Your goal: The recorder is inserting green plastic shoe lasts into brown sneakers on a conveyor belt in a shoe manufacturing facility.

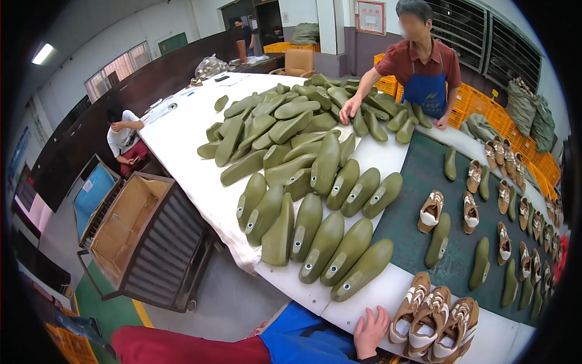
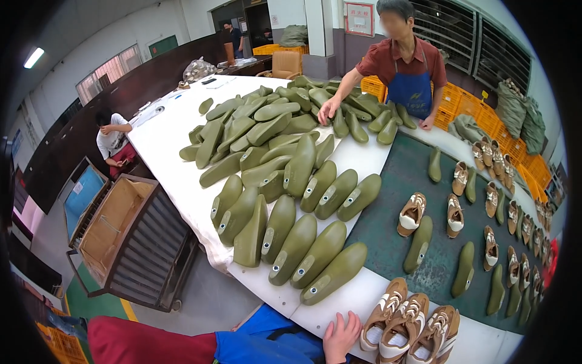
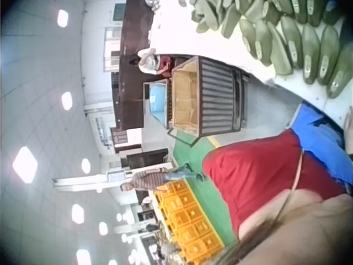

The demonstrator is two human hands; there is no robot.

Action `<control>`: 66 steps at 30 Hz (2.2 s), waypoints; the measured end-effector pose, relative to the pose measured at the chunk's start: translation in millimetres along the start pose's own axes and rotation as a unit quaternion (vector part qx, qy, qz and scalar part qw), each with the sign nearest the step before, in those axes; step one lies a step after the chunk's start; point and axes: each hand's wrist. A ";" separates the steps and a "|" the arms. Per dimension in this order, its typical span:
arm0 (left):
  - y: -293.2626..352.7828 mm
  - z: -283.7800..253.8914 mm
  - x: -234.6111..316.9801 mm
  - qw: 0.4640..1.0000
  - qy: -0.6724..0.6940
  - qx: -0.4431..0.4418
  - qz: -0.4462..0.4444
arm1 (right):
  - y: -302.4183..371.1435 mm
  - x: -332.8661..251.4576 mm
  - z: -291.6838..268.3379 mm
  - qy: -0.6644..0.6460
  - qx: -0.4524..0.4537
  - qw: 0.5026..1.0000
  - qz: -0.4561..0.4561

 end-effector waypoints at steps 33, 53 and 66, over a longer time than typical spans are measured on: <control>-36.4 -55.7 -55.1 0.986 -0.145 -0.053 -0.055 | -3.9 -3.4 -6.1 -0.002 -0.020 0.999 0.029; 28.3 33.8 -106.8 0.952 -0.187 -0.211 -0.119 | -9.8 -6.6 -4.6 0.016 -0.018 1.000 0.020; -68.2 -113.8 281.1 0.785 -0.024 0.548 0.287 | -9.8 -3.3 -2.9 0.013 -0.012 1.000 0.025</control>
Point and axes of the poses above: each hand's wrist, its own y-axis away from the middle knuckle, its own z-axis out of the palm, x = y × z, and after that the axes turned 14 degrees about x, right-handed
